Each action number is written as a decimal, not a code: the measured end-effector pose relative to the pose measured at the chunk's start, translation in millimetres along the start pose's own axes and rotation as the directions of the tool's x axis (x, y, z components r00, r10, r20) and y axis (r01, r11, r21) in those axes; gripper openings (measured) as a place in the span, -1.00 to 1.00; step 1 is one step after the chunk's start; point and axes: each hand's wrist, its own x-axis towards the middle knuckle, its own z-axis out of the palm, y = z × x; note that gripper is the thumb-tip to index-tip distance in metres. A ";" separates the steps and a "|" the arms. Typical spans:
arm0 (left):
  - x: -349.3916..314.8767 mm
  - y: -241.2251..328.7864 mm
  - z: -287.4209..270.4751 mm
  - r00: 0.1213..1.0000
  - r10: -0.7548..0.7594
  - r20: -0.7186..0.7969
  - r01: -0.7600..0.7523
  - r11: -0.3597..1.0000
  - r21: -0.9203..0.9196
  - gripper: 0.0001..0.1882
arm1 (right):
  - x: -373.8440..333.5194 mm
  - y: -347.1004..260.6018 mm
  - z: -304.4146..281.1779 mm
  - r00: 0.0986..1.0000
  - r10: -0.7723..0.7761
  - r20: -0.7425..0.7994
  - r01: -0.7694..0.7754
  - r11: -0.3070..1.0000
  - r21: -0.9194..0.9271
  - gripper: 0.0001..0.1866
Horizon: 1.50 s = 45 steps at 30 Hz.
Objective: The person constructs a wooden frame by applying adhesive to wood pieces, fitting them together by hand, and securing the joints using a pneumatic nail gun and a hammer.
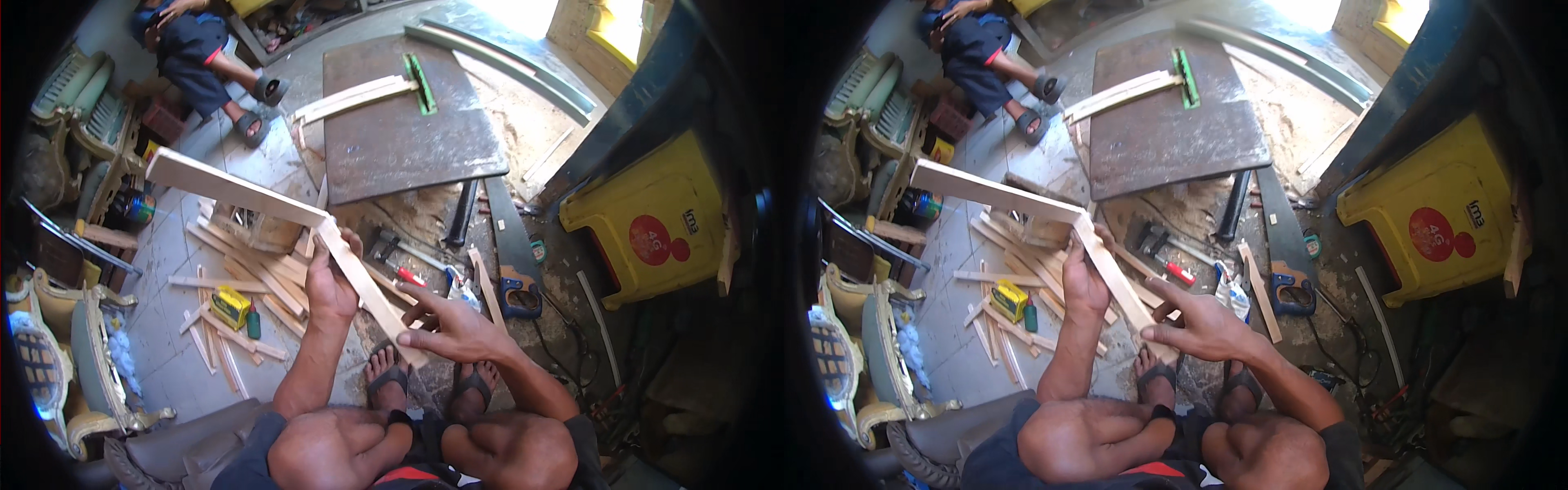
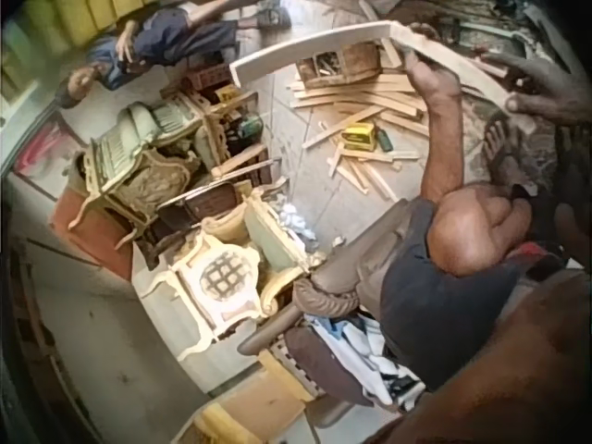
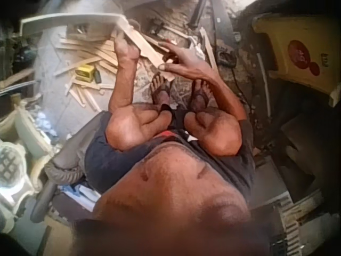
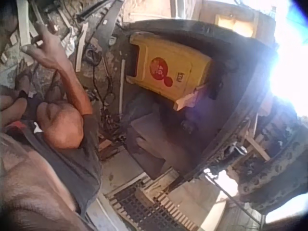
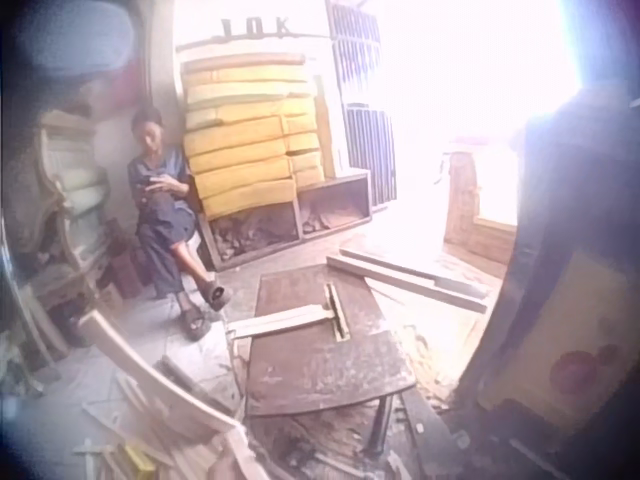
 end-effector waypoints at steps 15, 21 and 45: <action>-35.9 -22.9 -65.7 0.954 -0.171 -0.245 0.238 0.930 0.279 -0.75 | 0.5 51.1 -20.6 0.946 0.238 -0.219 -0.283 0.937 -0.205 -0.44; -43.6 -4.3 -130.8 0.893 0.076 -0.443 0.046 0.965 0.258 -0.74 | 15.5 139.8 -5.9 0.807 0.265 -0.527 -0.350 0.934 -0.067 -0.55; -93.2 -42.6 -180.1 0.708 -0.005 -0.706 0.451 0.773 0.447 -0.55 | 23.1 152.9 23.5 0.920 0.323 -0.223 -0.380 0.876 -0.298 -0.54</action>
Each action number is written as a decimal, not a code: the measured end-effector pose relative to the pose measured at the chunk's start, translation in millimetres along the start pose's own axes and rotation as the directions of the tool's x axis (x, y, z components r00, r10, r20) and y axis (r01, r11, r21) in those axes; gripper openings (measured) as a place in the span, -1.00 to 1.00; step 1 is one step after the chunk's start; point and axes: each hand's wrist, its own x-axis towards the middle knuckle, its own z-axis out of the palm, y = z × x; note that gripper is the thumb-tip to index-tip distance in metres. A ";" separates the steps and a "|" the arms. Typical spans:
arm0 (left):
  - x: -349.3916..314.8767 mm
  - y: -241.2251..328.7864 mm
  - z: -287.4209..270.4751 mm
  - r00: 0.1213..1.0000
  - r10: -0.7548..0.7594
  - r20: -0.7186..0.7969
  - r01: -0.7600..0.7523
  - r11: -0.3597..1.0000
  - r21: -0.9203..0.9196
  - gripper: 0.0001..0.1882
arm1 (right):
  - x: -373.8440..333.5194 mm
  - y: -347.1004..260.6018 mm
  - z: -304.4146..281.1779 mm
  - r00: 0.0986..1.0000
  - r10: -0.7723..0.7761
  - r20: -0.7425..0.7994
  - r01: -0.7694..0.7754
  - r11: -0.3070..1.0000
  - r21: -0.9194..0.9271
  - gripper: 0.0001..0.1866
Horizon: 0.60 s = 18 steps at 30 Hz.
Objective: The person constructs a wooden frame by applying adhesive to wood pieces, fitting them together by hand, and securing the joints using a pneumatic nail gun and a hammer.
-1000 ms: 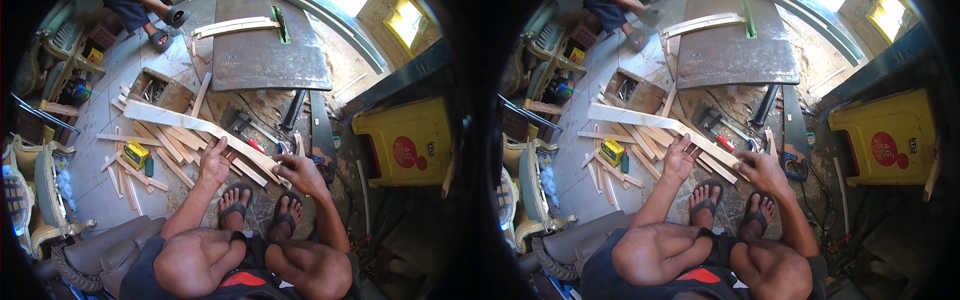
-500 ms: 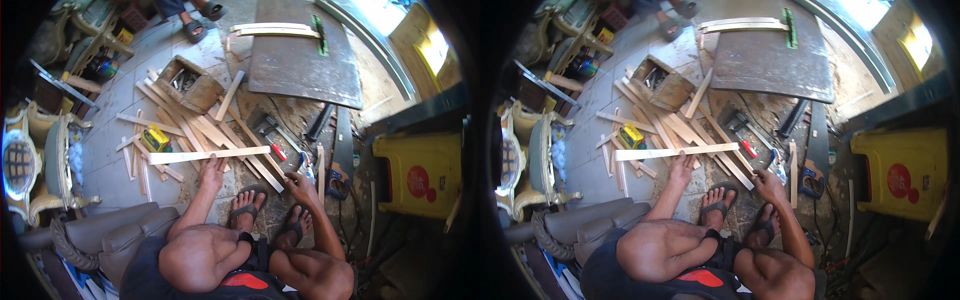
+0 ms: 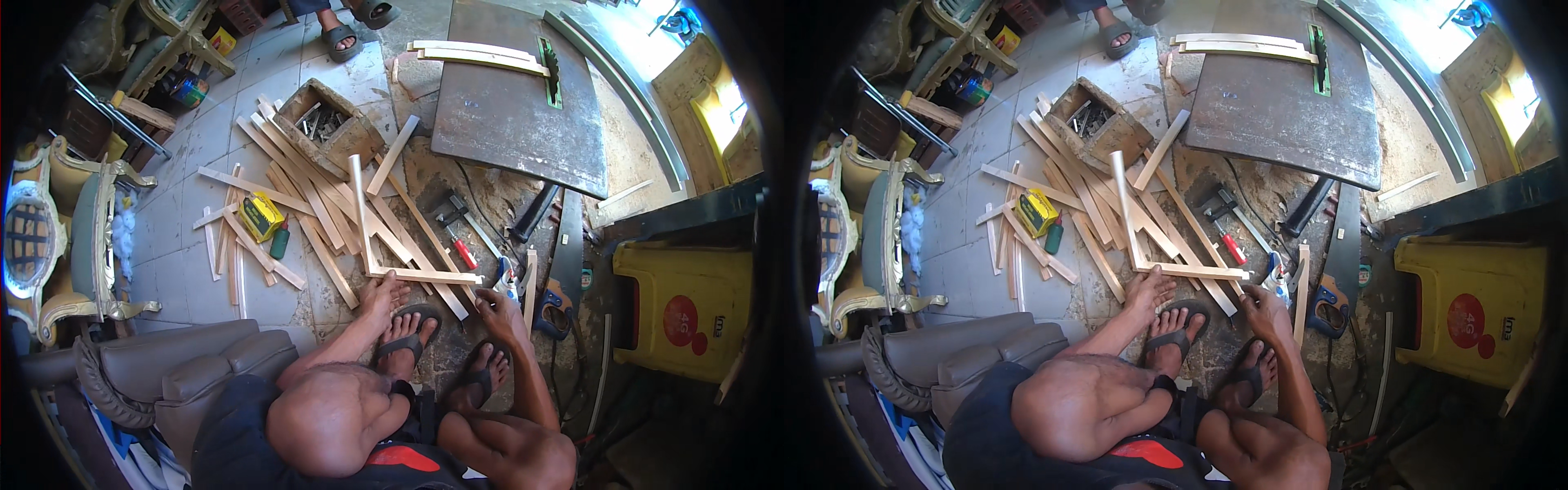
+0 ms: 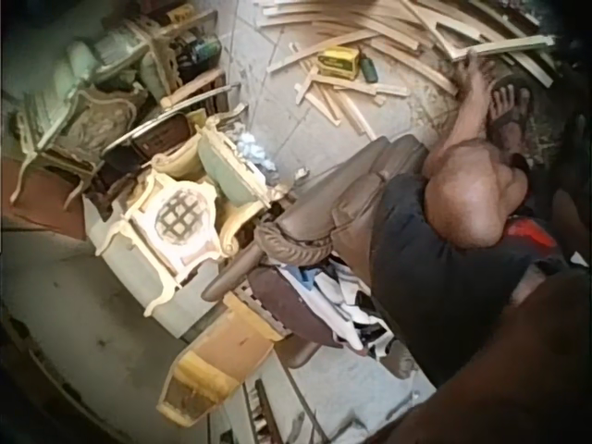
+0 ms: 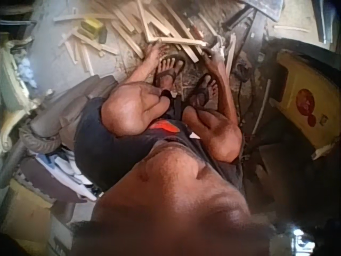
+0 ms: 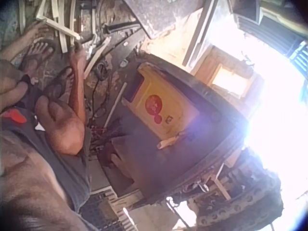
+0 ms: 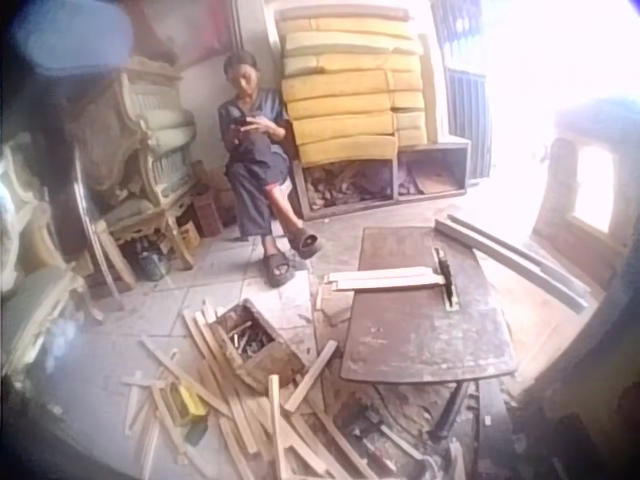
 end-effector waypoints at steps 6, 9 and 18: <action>-5.0 10.0 3.1 0.989 -0.128 0.075 0.114 0.980 0.163 -0.44 | -6.3 -4.4 -4.4 1.000 0.007 -0.003 -0.007 1.000 0.026 -0.55; -25.0 34.3 28.4 0.989 0.018 0.143 -0.092 0.845 0.527 -0.41 | -10.3 2.9 -9.5 0.999 0.022 -0.039 -0.019 0.998 0.052 -0.56; 83.4 185.5 135.0 0.495 0.635 0.593 -0.534 -0.316 0.784 -0.73 | -22.2 -3.9 -20.4 0.998 -0.002 -0.065 0.004 0.999 0.033 -0.57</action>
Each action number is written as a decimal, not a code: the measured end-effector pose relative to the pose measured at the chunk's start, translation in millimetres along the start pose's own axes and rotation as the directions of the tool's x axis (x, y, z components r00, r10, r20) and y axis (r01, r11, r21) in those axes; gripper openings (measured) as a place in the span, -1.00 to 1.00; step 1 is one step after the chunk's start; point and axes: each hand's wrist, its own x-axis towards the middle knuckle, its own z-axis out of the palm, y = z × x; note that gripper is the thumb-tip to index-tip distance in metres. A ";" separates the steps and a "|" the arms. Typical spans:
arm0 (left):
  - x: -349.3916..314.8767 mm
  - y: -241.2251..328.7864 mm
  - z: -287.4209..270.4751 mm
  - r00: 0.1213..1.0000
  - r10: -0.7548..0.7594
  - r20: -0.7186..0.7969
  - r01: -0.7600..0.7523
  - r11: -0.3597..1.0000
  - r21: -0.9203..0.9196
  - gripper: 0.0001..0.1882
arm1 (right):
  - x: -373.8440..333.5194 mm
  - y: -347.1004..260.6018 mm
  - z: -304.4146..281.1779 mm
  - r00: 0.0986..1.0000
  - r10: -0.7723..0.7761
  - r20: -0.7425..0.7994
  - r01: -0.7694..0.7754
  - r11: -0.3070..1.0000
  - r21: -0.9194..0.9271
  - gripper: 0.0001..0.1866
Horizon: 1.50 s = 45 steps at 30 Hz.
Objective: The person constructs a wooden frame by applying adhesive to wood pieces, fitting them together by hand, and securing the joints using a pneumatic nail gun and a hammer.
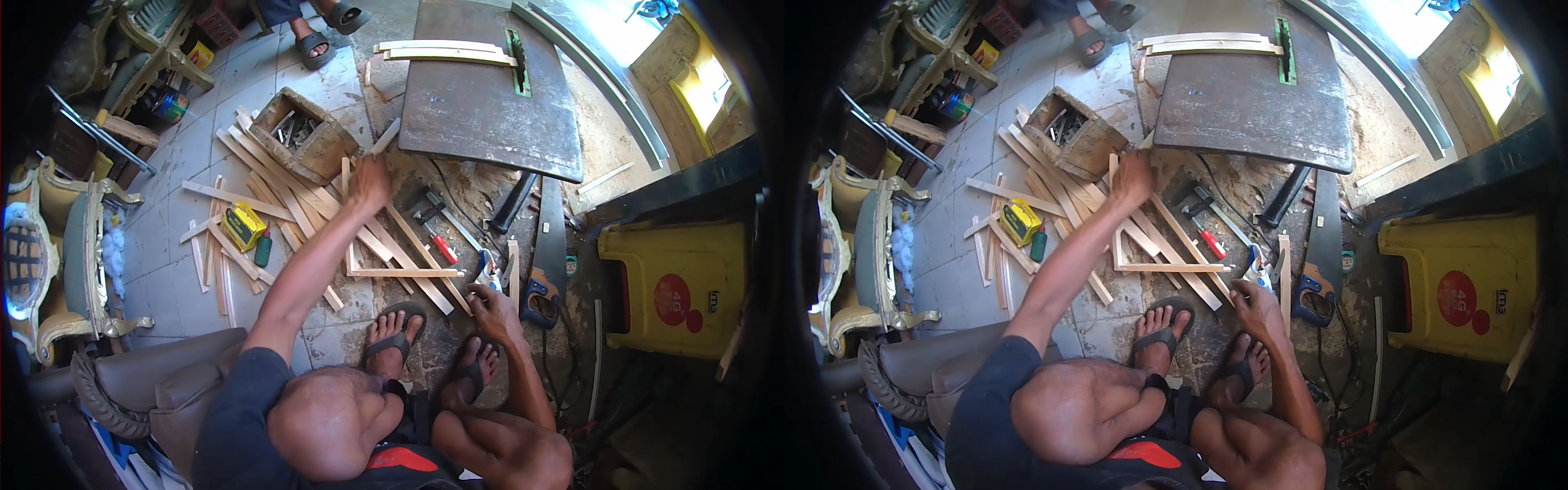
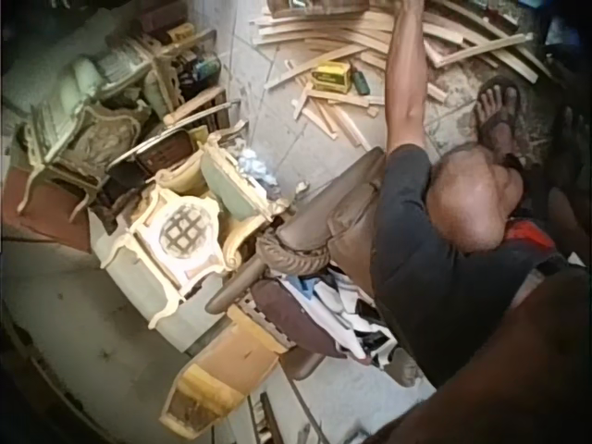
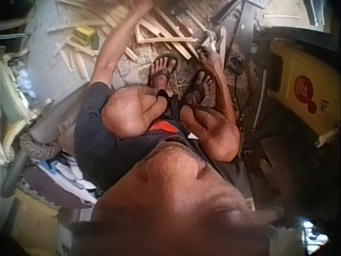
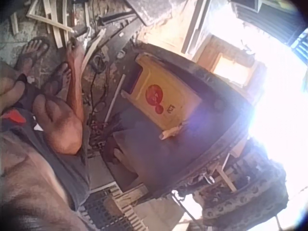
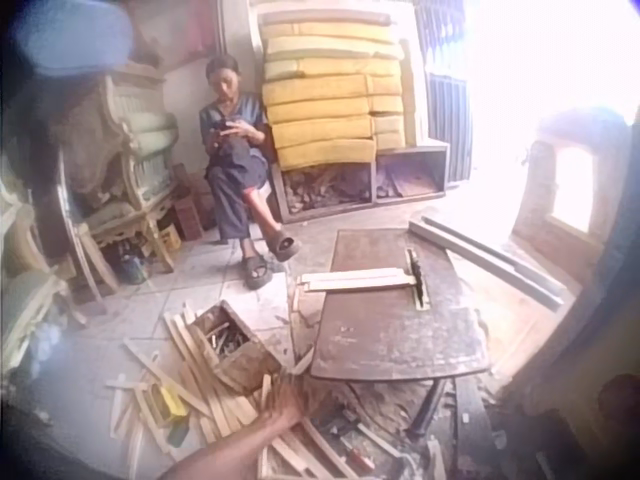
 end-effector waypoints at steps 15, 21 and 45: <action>-44.9 -7.7 -52.7 0.915 -0.404 0.016 0.233 0.496 -0.836 -0.48 | -2.4 4.2 3.2 0.999 -0.030 -0.038 0.034 0.992 0.121 -0.58; -127.1 63.4 -59.8 0.973 -0.132 0.188 0.211 0.189 -0.959 -0.50 | 7.1 -40.2 -12.6 0.989 -0.109 -0.096 0.135 0.936 0.324 -0.57; -153.6 84.6 56.9 0.842 0.488 0.230 -0.412 0.857 -0.311 -0.58 | -0.4 -10.4 -39.0 0.985 -0.022 -0.170 0.146 0.632 0.761 -0.40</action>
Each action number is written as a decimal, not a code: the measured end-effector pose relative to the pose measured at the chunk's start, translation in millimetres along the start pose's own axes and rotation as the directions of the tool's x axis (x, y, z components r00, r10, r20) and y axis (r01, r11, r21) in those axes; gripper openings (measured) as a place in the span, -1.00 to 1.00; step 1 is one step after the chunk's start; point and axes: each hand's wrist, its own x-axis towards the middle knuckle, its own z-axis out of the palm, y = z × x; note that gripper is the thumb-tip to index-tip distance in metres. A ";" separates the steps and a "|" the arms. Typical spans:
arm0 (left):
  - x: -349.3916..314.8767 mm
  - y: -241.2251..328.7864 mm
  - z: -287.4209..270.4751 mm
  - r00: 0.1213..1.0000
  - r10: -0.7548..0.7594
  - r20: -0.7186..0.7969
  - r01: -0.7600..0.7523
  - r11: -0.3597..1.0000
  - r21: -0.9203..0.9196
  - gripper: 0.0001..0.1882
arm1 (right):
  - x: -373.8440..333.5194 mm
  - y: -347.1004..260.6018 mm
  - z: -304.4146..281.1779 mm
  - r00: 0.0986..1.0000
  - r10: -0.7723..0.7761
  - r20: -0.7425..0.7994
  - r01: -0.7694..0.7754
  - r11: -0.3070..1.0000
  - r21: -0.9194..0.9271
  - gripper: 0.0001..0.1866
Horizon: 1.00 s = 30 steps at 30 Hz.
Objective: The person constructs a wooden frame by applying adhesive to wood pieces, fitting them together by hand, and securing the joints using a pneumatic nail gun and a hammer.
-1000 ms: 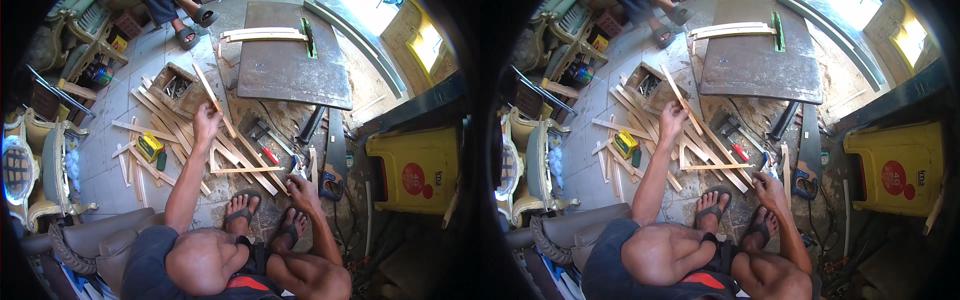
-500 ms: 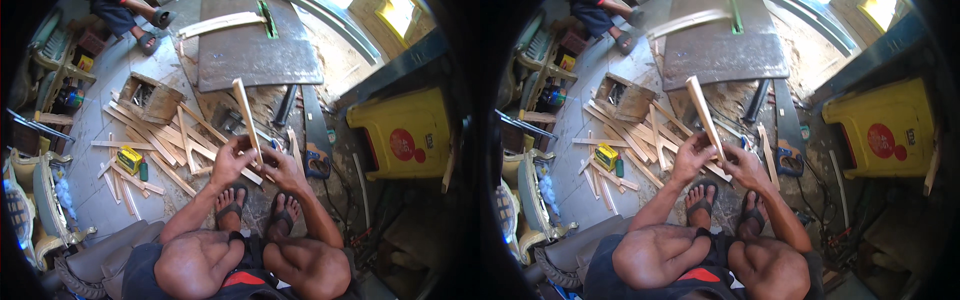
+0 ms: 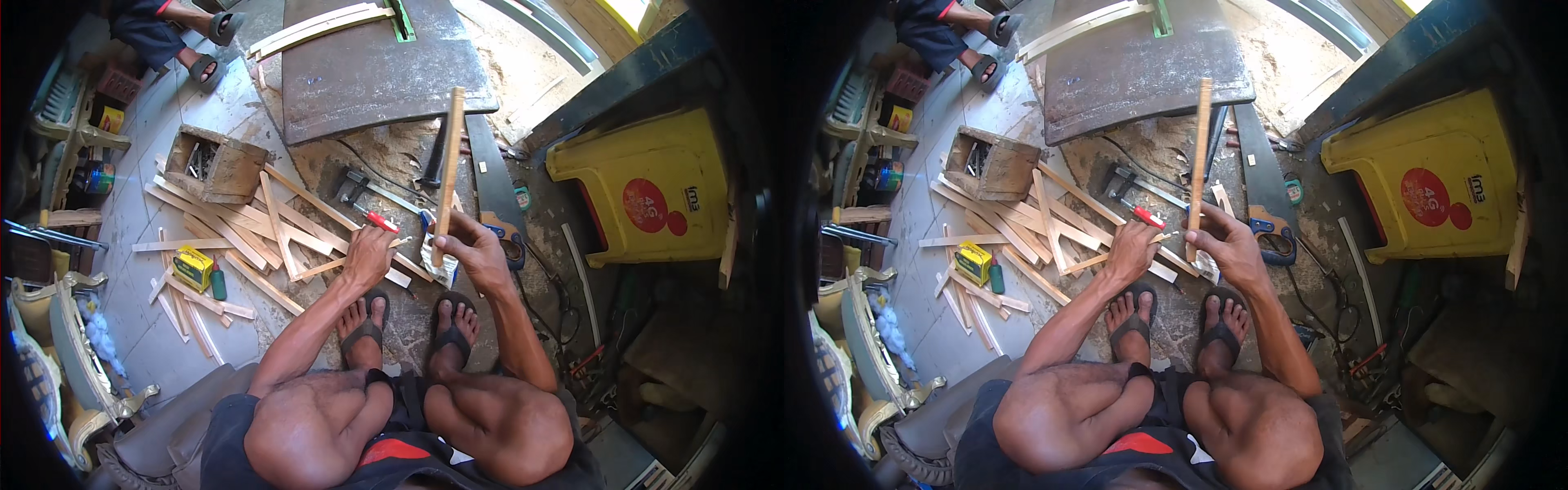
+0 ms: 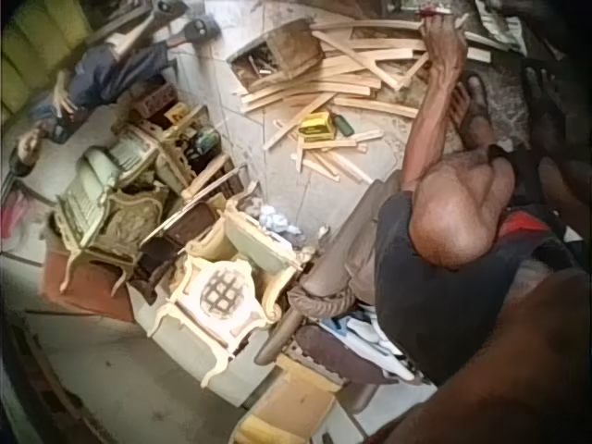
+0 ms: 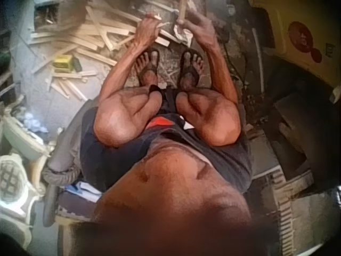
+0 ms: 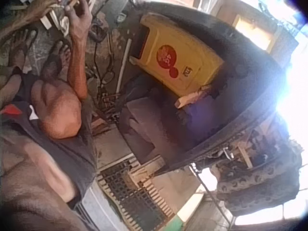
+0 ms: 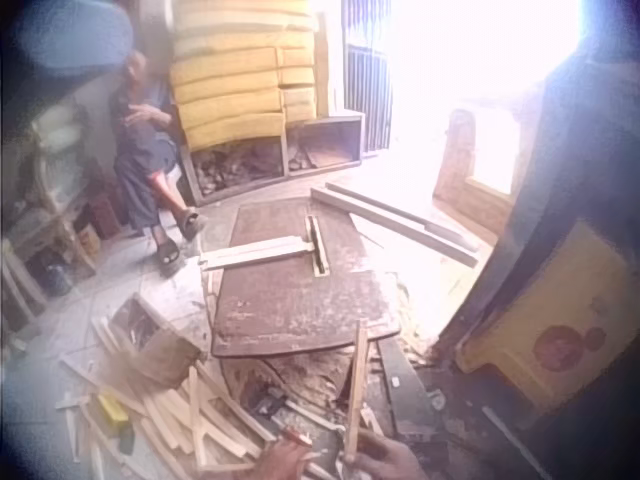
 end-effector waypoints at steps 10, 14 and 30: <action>-21.6 31.6 -45.9 0.971 0.132 -0.197 -0.149 0.986 -0.071 -0.61 | -0.9 -1.3 -7.0 0.994 -0.091 -0.062 0.093 0.995 0.024 -0.41; -22.4 44.3 -57.5 0.941 0.240 -0.239 -0.249 0.968 -0.009 -0.61 | 2.3 -2.2 3.9 0.995 -0.071 -0.063 0.069 0.997 -0.038 -0.42; -34.2 69.6 -117.8 0.911 0.376 -0.170 -0.368 0.927 0.078 -0.60 | -13.9 -13.8 22.1 0.924 -0.185 -0.333 0.212 0.976 0.048 -0.38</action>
